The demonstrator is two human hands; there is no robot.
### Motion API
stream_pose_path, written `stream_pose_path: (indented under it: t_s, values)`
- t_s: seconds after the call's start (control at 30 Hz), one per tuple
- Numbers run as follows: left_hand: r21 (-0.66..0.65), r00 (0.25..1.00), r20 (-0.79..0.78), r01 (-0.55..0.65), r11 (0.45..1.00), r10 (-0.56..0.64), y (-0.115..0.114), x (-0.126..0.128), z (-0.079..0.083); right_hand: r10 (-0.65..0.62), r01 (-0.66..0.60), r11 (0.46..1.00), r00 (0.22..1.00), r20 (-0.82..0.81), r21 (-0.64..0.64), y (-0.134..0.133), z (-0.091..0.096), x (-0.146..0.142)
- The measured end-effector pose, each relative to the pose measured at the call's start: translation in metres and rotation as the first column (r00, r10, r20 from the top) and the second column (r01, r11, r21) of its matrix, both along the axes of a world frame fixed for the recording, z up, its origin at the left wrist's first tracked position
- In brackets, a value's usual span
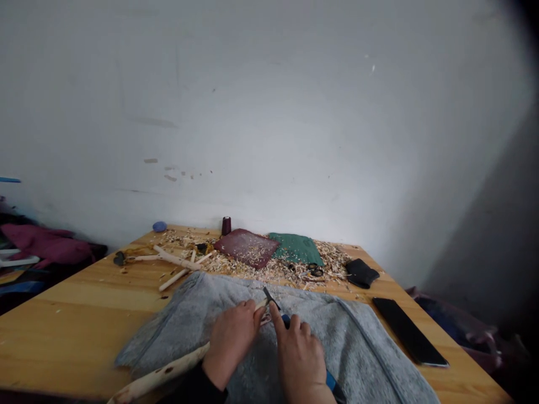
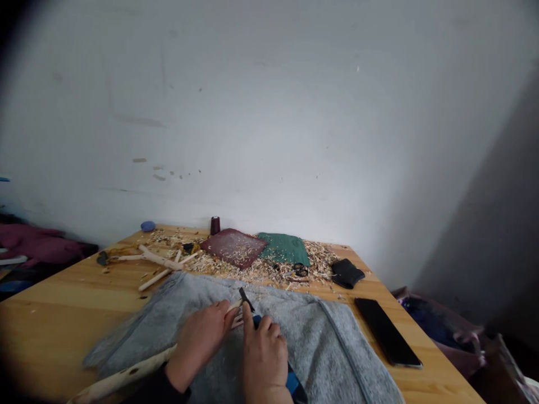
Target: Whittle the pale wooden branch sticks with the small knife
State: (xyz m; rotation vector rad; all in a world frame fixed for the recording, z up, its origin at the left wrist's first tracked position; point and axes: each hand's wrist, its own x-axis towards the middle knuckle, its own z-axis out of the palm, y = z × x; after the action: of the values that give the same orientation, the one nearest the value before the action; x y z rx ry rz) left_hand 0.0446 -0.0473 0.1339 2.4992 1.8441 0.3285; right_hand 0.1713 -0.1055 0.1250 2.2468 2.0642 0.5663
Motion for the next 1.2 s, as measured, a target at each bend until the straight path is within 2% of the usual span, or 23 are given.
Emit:
stream_pose_path:
  t_s: [0.27,0.6,0.8,0.97,1.2]
  values:
    - [-0.007,1.000,0.011,0.006,1.000,-0.006,0.001,0.000,0.004,-0.006,0.006,0.999,1.000,-0.005,0.039,-0.019,-0.004,0.008]
    - [-0.025,0.999,0.010,-0.031,0.999,0.031,-0.005,0.004,0.003,-0.009,0.009,1.000,1.000,0.001,0.030,-0.001,0.001,-0.001]
    - [-0.022,0.999,0.033,-0.022,1.000,0.023,-0.002,0.002,0.005,0.004,-0.004,0.998,1.000,0.002,0.059,-0.018,-0.009,0.009]
    - [0.001,0.999,0.038,0.010,1.000,-0.010,-0.007,0.003,0.003,0.011,-0.009,0.999,0.999,-0.046,0.053,-0.019,-0.018,0.019]
    - [-0.039,0.999,0.036,-0.008,0.999,0.009,-0.009,0.003,0.009,-0.050,0.050,0.999,0.993,-0.106,-0.004,-0.028,-0.012,0.033]
